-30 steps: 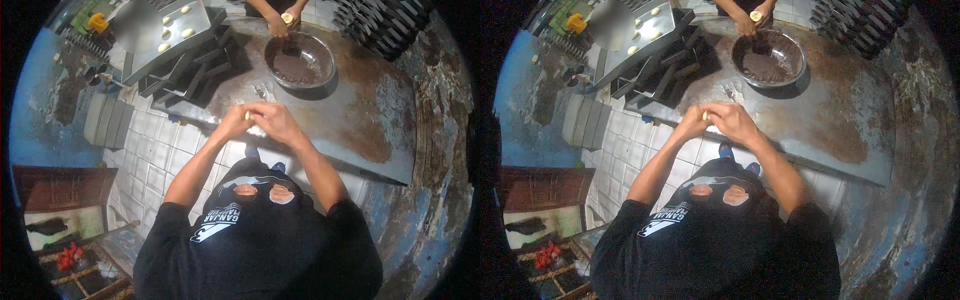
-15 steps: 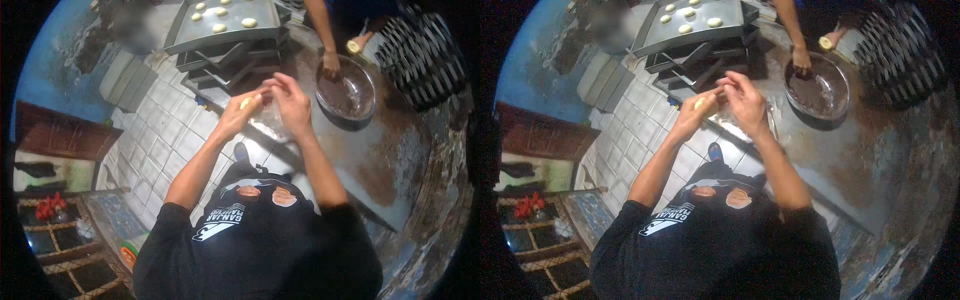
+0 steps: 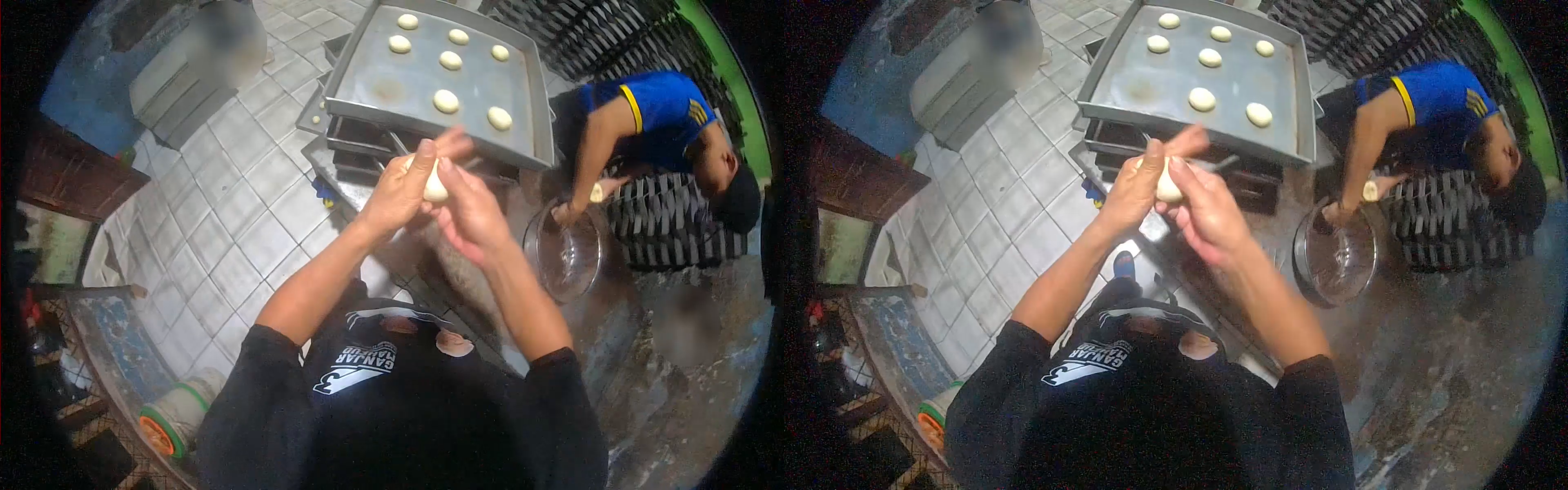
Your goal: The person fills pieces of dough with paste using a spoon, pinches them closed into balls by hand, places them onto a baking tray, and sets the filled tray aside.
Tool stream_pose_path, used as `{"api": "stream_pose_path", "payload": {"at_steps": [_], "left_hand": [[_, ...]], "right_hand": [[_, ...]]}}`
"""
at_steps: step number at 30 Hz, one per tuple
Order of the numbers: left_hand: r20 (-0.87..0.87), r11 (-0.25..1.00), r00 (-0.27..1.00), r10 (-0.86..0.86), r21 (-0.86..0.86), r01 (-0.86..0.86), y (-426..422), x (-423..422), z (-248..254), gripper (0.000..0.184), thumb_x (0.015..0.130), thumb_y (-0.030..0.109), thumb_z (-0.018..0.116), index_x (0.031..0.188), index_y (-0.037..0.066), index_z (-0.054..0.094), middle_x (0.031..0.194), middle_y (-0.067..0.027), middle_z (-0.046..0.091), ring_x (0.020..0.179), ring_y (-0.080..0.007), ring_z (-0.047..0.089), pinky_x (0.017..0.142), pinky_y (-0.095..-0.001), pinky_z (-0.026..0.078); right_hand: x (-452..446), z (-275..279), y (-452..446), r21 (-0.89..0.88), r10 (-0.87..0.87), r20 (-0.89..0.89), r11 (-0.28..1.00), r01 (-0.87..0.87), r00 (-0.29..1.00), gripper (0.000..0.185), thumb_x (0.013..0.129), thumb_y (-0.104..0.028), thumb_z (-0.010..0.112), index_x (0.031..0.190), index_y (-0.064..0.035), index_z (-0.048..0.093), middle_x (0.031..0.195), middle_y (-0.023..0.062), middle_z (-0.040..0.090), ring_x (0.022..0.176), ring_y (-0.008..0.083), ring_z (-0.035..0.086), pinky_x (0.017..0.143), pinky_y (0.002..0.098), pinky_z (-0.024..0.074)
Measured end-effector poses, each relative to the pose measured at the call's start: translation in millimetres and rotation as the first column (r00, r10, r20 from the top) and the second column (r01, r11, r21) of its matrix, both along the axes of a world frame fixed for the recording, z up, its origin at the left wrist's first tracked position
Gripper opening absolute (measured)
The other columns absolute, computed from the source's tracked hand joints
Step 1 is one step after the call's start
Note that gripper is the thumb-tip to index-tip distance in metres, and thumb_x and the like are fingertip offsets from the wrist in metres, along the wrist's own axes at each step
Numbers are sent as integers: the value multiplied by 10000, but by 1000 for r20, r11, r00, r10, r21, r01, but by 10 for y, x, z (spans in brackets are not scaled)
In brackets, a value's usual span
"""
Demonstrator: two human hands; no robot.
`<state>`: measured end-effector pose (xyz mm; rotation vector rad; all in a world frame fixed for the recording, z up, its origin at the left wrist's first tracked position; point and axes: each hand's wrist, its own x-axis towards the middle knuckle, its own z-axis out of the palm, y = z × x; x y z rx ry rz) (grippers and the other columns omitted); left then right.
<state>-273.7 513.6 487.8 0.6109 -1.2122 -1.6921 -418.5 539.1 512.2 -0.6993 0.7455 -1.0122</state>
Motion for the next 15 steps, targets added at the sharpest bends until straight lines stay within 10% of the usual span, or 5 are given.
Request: {"api": "stream_pose_path", "payload": {"at_steps": [3,6,7,10,15], "left_hand": [[-34,943,966,256,-210,-258,-289,393,-73,962,992,612,518,1635,59,65,1583,-148,390,1296,-213,512,1032,-293,435],[-73,846,871,486,-211,-490,-490,942,-201,771,1002,286,663,1598,32,246,1521,-148,469,1337,-248,518,1079,-350,428],[-7,852,861,508,-143,-504,-492,1178,-232,685,997,204,645,1567,24,310,1506,-148,486,1325,-245,530,1067,-357,444],[176,769,749,639,-114,-629,-432,1804,-620,491,1011,26,519,1496,17,442,1462,-140,533,1227,-212,605,975,-300,485],[515,638,523,679,-62,-767,3,2669,-1304,478,1015,34,529,1489,52,468,1463,-114,536,1191,-202,606,1007,-314,476]], "right_hand": [[156,168,-867,-261,-103,-533,964,-47,840,337,990,-280,673,1179,-7,615,934,52,702,754,138,660,700,274,543],[292,-63,-1917,-586,-449,-738,797,-148,504,424,941,-289,728,1190,23,585,934,109,710,749,227,677,708,352,547],[372,-113,-2126,-671,-655,-724,597,-440,217,408,958,-262,696,1199,41,567,1087,191,691,897,314,685,809,408,543],[513,-524,-2520,-273,-556,-829,500,-822,-63,375,981,-231,650,1215,50,562,1306,256,599,1112,389,619,943,464,492],[577,-791,-2638,-299,-455,-887,450,-841,72,527,1067,-256,474,1473,72,400,1589,284,320,1487,436,297,1228,449,272]]}}
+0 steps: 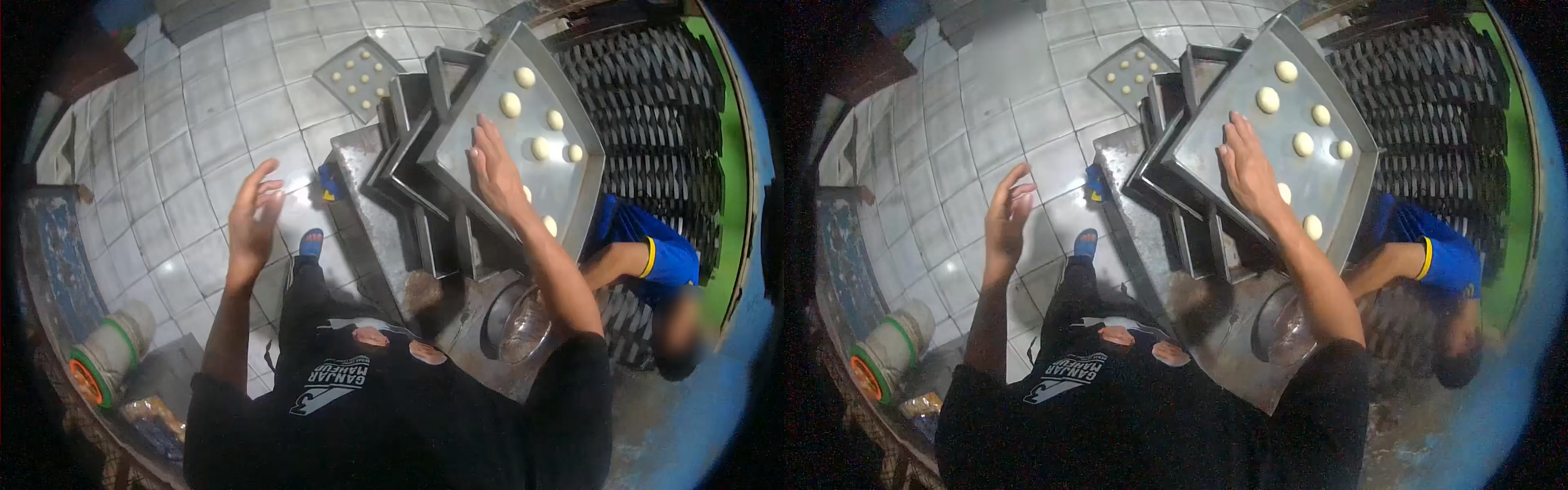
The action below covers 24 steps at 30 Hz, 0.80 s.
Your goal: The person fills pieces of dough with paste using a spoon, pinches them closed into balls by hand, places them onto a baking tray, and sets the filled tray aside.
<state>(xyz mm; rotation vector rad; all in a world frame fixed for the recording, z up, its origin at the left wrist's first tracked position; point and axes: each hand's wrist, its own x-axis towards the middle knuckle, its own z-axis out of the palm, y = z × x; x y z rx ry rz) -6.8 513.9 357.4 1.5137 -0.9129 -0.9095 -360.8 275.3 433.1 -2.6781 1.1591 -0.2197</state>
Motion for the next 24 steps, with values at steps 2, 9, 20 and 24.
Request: {"api": "stream_pose_path", "payload": {"at_steps": [2,9,20,24], "left_hand": [[-26,998,999,47,50,-46,118,61,-64,475,1016,47,535,1487,57,472,1460,-115,538,1184,-201,605,1015,-320,473],[-140,993,990,32,-108,-47,-28,-189,221,448,1009,39,518,1455,11,486,1423,-138,559,1197,-204,612,1036,-337,464],[661,699,748,-63,-506,506,-311,-1431,1062,445,869,119,730,1299,52,638,1304,-146,633,1149,-325,635,970,-416,512],[880,556,470,72,-427,713,-793,-2120,1103,420,822,227,778,1199,78,668,1205,-126,647,1122,-318,624,952,-445,494]], "right_hand": [[32,-89,-39,-11,38,-11,999,-38,999,546,1073,-278,456,1488,69,384,1607,271,294,1499,430,270,1239,442,238],[116,337,-445,693,-367,343,720,31,865,655,1090,-415,371,1569,21,272,1664,213,213,1546,376,178,1261,443,142],[-272,1316,833,361,-121,758,896,-258,641,596,1085,-492,391,1180,37,649,1143,141,702,1135,220,639,1059,374,455],[-480,1060,2490,812,-355,514,494,-310,781,297,1023,-255,625,1187,-11,669,1044,96,729,1007,167,667,929,339,520]]}}
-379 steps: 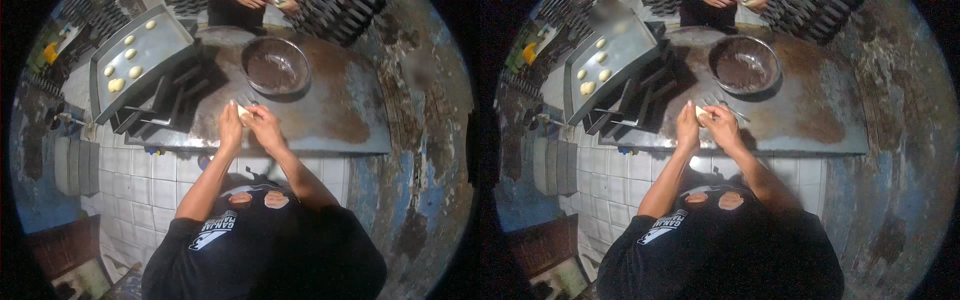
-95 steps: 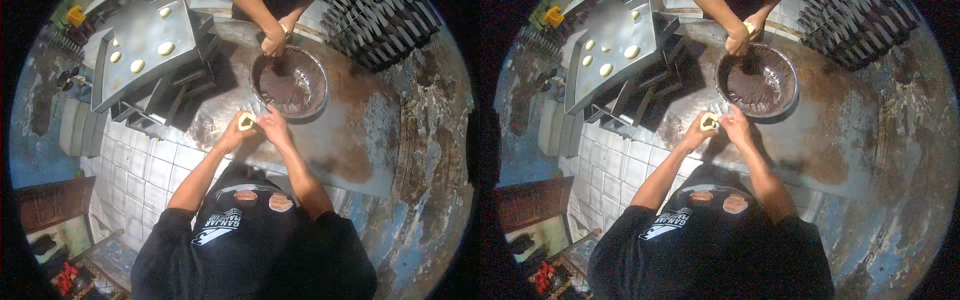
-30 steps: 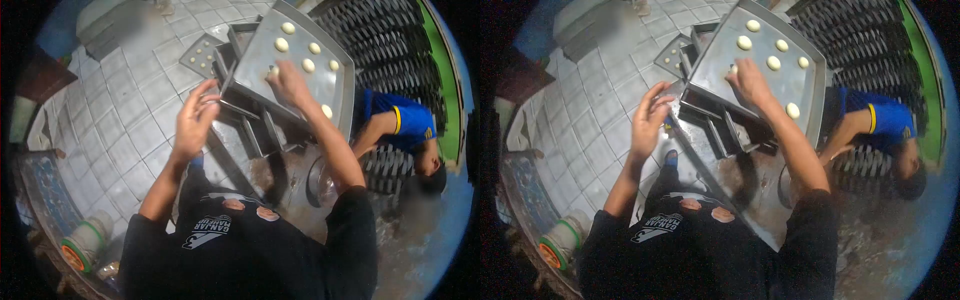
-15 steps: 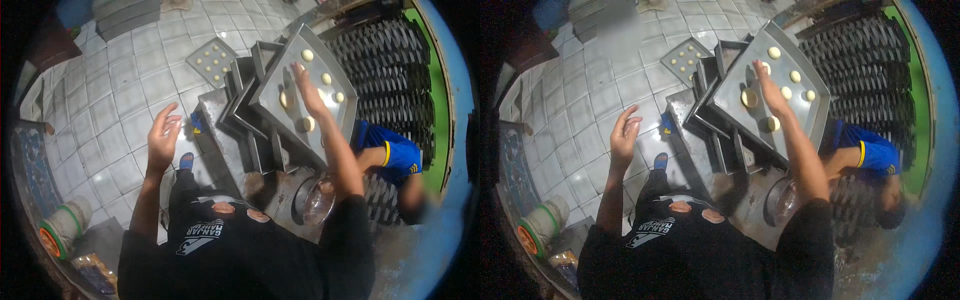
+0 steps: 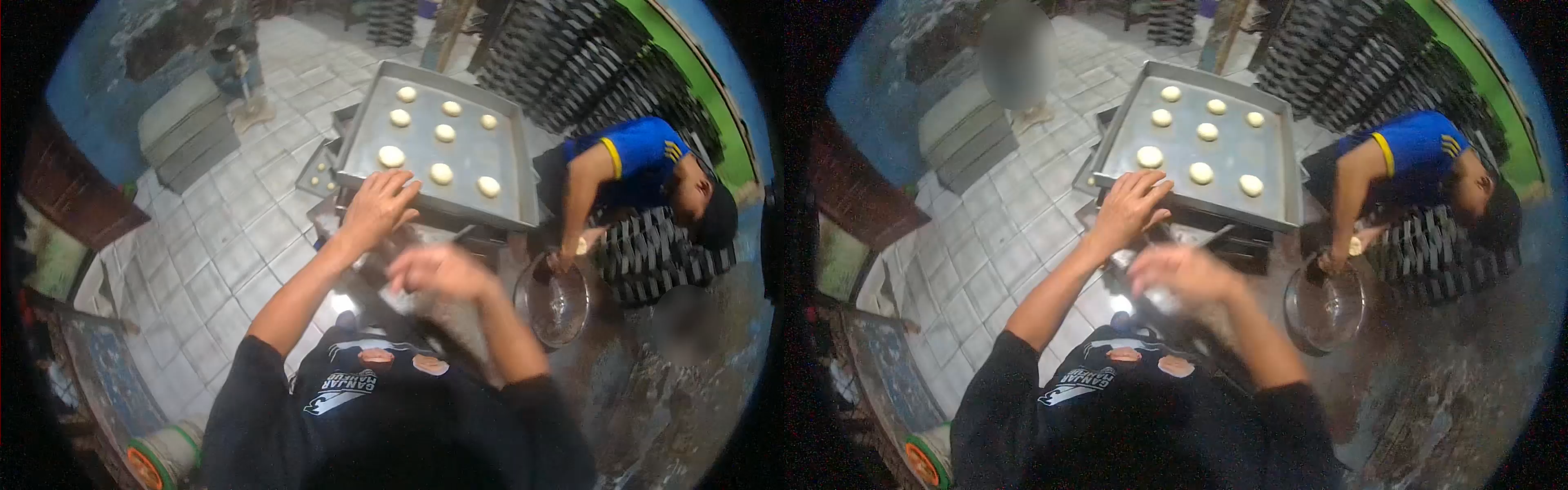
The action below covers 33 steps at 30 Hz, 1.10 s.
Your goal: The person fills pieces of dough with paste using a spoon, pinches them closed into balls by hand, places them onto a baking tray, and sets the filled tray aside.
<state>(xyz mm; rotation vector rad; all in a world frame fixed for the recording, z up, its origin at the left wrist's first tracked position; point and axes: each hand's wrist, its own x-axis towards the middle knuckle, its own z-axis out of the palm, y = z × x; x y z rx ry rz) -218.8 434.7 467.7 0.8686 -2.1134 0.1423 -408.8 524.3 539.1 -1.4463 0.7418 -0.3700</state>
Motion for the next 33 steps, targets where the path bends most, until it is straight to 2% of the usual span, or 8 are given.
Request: {"api": "stream_pose_path", "payload": {"at_steps": [7,9,17,22,23,28,31,33], "left_hand": [[73,998,997,-36,-44,40,-648,-259,107,257,868,282,752,813,68,621,795,-124,574,735,-343,610,653,-463,485],[-7,986,1000,-10,-165,9,-987,-336,821,279,896,320,732,839,63,641,804,-139,607,734,-362,624,654,-476,492],[-8,998,1000,5,-63,-6,-1183,-452,1298,310,952,402,668,906,97,694,873,-105,659,777,-325,669,659,-444,534],[-118,996,990,-71,-68,63,-1036,-413,1090,294,913,353,706,833,80,633,827,-104,610,782,-323,658,656,-448,528],[-118,994,989,-88,-72,80,-1040,-383,1061,293,905,341,715,820,76,622,824,-103,604,786,-313,658,659,-443,528],[-128,993,985,-118,-4,119,-850,-269,819,286,881,301,740,795,67,600,790,-94,563,759,-297,630,662,-428,513],[-124,990,984,-127,40,133,-767,-216,492,272,873,277,749,795,64,598,779,-89,541,742,-294,612,658,-424,498],[-93,981,981,-169,82,177,-633,-199,197,262,869,264,753,799,63,600,778,-87,535,739,-294,605,656,-423,490]], "right_hand": [[-568,-1795,1602,25,-392,-123,917,398,912,408,999,-316,662,1314,-58,644,1126,73,738,1020,168,679,900,333,536],[-753,-1652,1679,167,-529,-78,829,534,845,362,991,-277,680,1282,-63,668,1113,68,737,982,148,679,857,306,546],[-856,-672,-303,-447,-841,-55,503,740,539,256,1011,-212,598,1020,20,705,958,115,755,778,226,715,739,367,569],[-1224,-1993,-2121,-905,-911,-380,402,138,160,321,935,-270,547,1004,-31,752,1108,246,707,1027,449,667,881,495,543],[-1044,-1731,-2199,-793,-789,-608,603,-84,88,315,917,-295,580,1021,-57,759,1131,217,715,1034,432,674,893,505,538],[-755,-1335,-1346,-752,-829,-538,554,356,153,233,893,-180,625,1035,-16,708,971,225,731,943,321,720,833,490,557],[-451,-1011,-452,-650,-977,-180,207,732,116,175,892,-87,665,1036,6,629,916,159,706,880,228,696,801,411,561],[-433,-1093,9,-177,-965,249,38,984,82,227,918,-72,694,1088,-22,554,985,80,676,881,142,653,810,336,544]]}}
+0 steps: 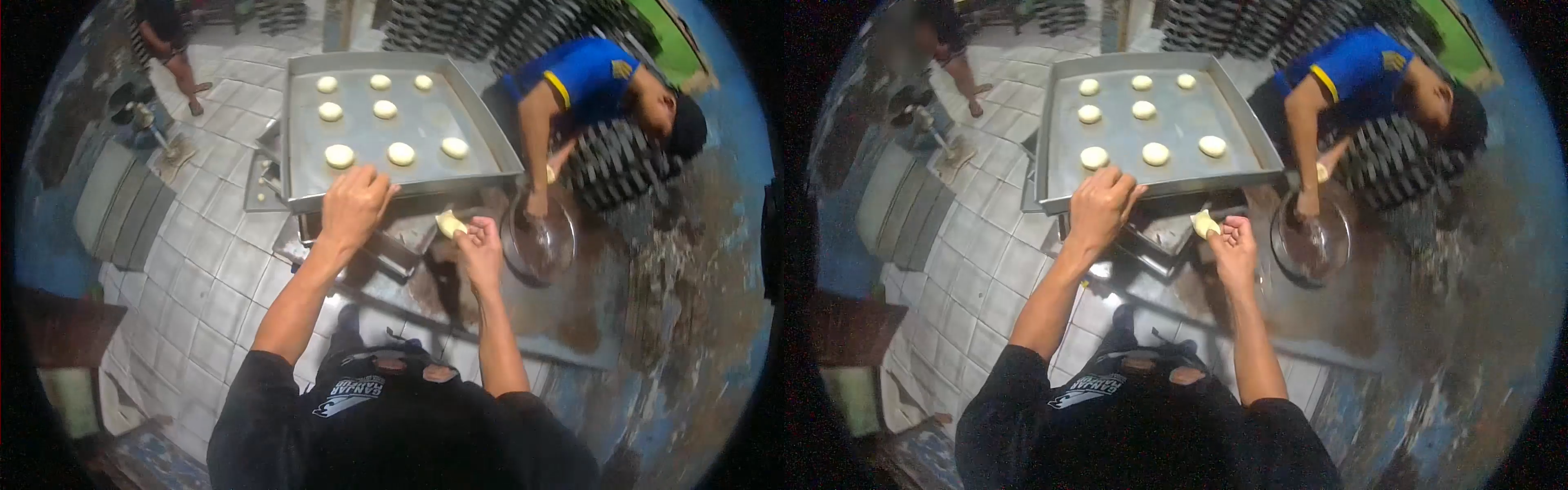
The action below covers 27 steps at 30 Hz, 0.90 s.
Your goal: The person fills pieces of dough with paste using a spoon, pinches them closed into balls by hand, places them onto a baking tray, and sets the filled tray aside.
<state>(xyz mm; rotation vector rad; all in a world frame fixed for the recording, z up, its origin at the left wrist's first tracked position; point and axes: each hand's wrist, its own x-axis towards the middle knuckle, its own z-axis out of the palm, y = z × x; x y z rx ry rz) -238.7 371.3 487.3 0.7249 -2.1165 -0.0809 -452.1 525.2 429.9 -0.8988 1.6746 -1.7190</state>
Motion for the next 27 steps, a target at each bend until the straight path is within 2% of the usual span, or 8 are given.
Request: {"api": "stream_pose_path", "payload": {"at_steps": [4,6,10,11,12,16,19,27], "left_hand": [[115,997,993,-12,72,3,286,-75,-366,157,857,183,761,904,65,668,852,-87,584,785,-306,609,676,-420,489],[-75,997,997,24,-76,-29,550,-190,-155,190,875,120,732,1048,51,697,1013,-116,648,890,-319,635,746,-421,501],[-244,822,938,-247,460,336,1576,-754,-313,286,1015,173,592,1248,15,647,1154,-141,663,1104,-277,645,947,-391,516],[-371,605,891,-262,656,451,1763,-951,-515,283,1042,209,559,1229,16,647,1102,-109,664,1038,-212,640,882,-349,519],[-489,327,841,-231,775,541,1980,-1116,-689,294,1069,246,526,1210,17,647,1050,-76,664,972,-146,635,818,-307,522],[-608,100,794,19,791,603,2803,-1630,-796,254,1087,215,473,1075,12,627,904,-60,644,838,-125,604,759,-288,499],[-664,382,748,28,698,605,3211,-1904,-912,323,1109,270,451,864,67,510,781,19,509,722,-60,464,605,-269,409],[-572,346,819,48,779,524,3912,-2313,-812,390,1105,335,451,863,56,578,743,17,540,689,-61,475,588,-283,401]], "right_hand": [[-38,87,790,-68,-16,406,997,48,914,272,931,-52,692,1155,-64,537,1073,62,656,922,128,652,835,302,532],[-106,169,1004,-152,74,505,988,4,860,262,930,-37,691,1148,-75,552,1036,65,648,932,127,656,845,281,529],[-176,109,1311,-63,136,70,989,-132,988,250,930,-54,696,1147,-18,577,1062,71,635,963,154,666,831,303,560],[-231,208,1397,-12,139,-325,988,-151,935,344,906,-68,723,1199,22,566,1080,112,628,958,184,671,821,321,564],[-241,263,1551,-28,125,-317,990,-141,940,344,906,-68,723,1199,22,566,1080,112,628,958,184,671,821,321,564],[-421,136,2116,-144,-177,-707,984,106,685,289,904,-98,725,1150,23,631,1041,178,644,927,214,689,795,325,556],[-446,-97,2536,92,-18,-106,995,28,994,232,944,-104,698,1127,36,670,885,95,736,794,174,703,735,291,551],[-737,-364,3335,-174,104,483,984,-21,869,286,978,-69,669,1236,39,607,1111,72,672,1021,117,618,940,291,495]]}}
